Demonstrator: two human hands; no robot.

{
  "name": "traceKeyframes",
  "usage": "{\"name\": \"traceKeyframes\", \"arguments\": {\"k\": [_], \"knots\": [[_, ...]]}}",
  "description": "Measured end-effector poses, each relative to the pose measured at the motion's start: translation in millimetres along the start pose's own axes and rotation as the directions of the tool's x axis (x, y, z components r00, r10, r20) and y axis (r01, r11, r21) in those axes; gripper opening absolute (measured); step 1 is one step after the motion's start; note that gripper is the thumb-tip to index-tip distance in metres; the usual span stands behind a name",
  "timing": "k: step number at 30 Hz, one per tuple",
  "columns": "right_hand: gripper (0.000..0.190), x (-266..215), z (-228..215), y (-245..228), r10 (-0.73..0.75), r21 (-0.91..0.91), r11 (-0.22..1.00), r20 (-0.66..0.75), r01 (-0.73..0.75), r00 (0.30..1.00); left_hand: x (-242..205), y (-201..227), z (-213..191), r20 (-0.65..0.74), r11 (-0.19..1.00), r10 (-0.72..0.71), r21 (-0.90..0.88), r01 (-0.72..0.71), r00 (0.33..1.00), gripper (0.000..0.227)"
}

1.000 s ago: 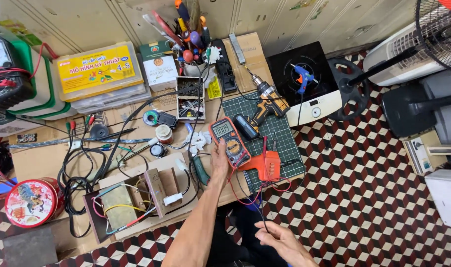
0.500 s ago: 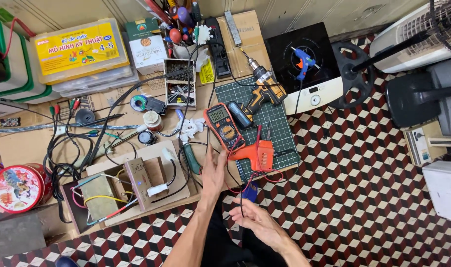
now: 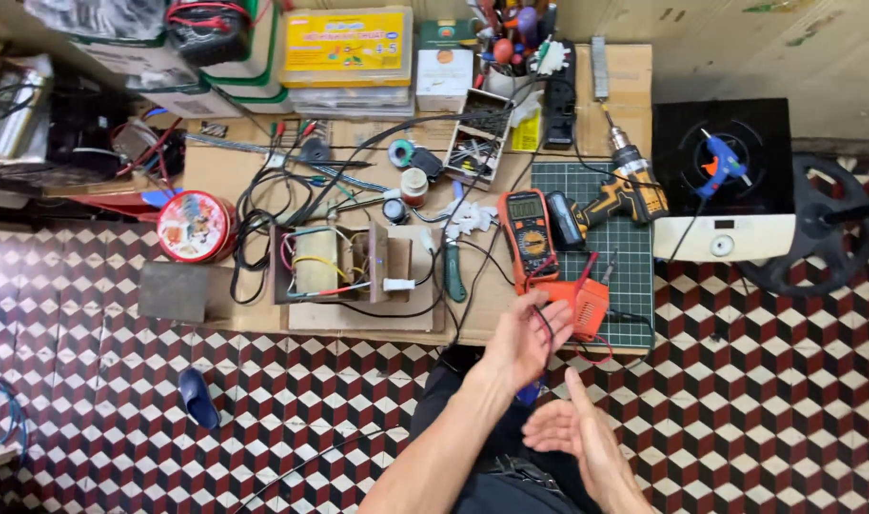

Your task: Testing electrical components of a transformer using a multimeter and a glue gun.

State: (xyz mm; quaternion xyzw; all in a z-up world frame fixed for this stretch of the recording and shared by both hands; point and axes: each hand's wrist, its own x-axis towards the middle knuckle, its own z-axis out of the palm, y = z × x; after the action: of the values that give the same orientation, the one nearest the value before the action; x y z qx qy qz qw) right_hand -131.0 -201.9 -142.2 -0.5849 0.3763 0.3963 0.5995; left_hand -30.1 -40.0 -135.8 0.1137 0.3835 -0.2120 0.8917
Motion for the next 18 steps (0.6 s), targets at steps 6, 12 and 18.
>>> {"name": "traceKeyframes", "arguments": {"k": [6,12,18], "knots": [[0.065,-13,53,-77,-0.174,0.835,0.549,0.074,0.035,0.982,59,-8,-68,0.066,0.993,0.028,-0.115,-0.020,0.997,0.026],[0.026,-33,-94,-92,-0.572,0.868,0.251,-0.223,0.428,0.789,72,31,-119,-0.086,0.998,0.030,0.064,-0.025,0.996,0.034],[0.032,-103,-112,-156,-0.660,0.695,0.318,-0.327,0.645,0.677,104,24,-119,-0.179,0.987,0.125,0.123,-0.104,0.976,0.035]]}}
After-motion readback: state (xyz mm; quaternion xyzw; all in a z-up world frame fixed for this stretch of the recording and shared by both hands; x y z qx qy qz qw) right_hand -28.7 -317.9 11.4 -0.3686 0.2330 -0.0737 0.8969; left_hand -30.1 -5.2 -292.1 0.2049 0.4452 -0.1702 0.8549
